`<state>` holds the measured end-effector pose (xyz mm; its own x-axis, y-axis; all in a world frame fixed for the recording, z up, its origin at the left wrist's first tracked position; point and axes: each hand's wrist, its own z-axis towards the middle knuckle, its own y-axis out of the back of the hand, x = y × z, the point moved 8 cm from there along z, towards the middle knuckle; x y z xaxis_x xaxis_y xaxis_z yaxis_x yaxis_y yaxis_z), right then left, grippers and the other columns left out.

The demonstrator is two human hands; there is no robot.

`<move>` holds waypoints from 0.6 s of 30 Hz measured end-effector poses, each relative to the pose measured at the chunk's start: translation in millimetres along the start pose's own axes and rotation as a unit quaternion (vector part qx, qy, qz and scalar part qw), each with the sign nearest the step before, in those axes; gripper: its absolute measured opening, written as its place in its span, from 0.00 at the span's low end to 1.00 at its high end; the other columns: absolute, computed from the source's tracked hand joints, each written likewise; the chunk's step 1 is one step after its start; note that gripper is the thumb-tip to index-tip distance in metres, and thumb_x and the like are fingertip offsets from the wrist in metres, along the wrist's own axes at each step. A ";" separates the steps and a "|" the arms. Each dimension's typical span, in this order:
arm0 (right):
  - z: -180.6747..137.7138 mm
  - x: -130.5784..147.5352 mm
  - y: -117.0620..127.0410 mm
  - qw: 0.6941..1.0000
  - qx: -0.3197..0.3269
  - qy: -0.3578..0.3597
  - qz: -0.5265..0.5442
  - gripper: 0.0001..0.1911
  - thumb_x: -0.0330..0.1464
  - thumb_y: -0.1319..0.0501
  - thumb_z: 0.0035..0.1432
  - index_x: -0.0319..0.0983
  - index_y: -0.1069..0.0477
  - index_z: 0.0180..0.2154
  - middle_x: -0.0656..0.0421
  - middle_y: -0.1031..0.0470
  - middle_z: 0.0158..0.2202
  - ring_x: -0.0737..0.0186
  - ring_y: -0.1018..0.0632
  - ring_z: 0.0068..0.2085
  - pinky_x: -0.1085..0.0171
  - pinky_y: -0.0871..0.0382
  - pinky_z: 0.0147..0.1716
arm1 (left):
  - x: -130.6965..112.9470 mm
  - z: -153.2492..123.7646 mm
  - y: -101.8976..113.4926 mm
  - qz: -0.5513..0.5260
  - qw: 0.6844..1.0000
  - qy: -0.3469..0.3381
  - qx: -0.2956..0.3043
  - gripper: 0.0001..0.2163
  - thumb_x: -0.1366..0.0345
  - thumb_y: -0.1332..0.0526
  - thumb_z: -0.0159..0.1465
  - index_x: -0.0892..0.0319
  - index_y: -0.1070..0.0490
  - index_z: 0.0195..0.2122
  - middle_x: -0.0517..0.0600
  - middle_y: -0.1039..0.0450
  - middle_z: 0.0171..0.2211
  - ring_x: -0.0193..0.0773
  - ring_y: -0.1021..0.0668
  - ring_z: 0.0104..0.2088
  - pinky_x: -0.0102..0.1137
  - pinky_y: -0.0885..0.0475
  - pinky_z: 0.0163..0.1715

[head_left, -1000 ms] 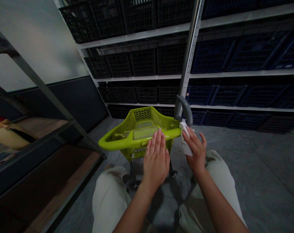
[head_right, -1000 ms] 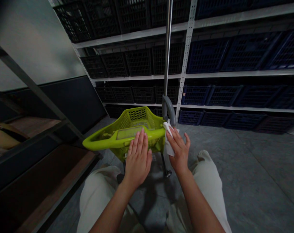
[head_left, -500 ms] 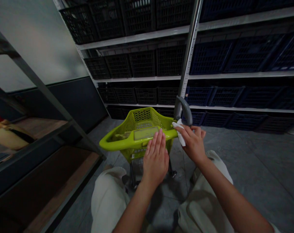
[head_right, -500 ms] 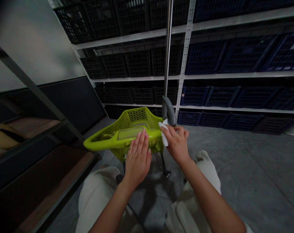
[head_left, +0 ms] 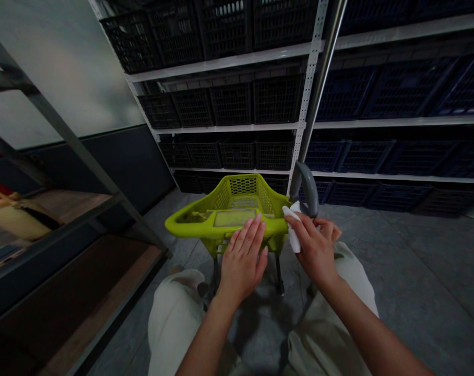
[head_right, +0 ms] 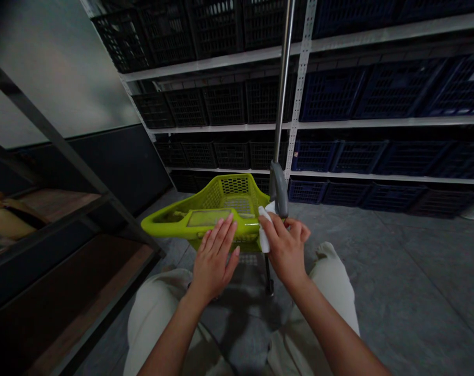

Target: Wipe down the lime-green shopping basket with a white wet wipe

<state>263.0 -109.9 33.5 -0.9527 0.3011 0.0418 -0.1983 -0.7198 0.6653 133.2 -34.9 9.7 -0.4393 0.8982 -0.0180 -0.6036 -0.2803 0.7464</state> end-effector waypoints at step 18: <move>7.9 44.5 17.1 0.994 0.071 0.056 -0.068 0.24 0.28 0.44 0.62 0.36 0.37 0.60 0.49 0.35 0.65 0.48 0.30 0.53 0.49 0.43 0.51 | 17.3 37.3 9.4 -0.081 0.994 0.070 -0.032 0.21 0.57 0.48 0.70 0.43 0.40 0.65 0.57 0.48 0.65 0.51 0.42 0.66 0.57 0.47 0.63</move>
<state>219.1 -103.8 52.7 -0.9405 0.3123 -0.1338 -0.3002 -0.5795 0.7577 144.8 -9.3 41.2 -0.4193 0.8782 -0.2301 -0.7132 -0.1618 0.6820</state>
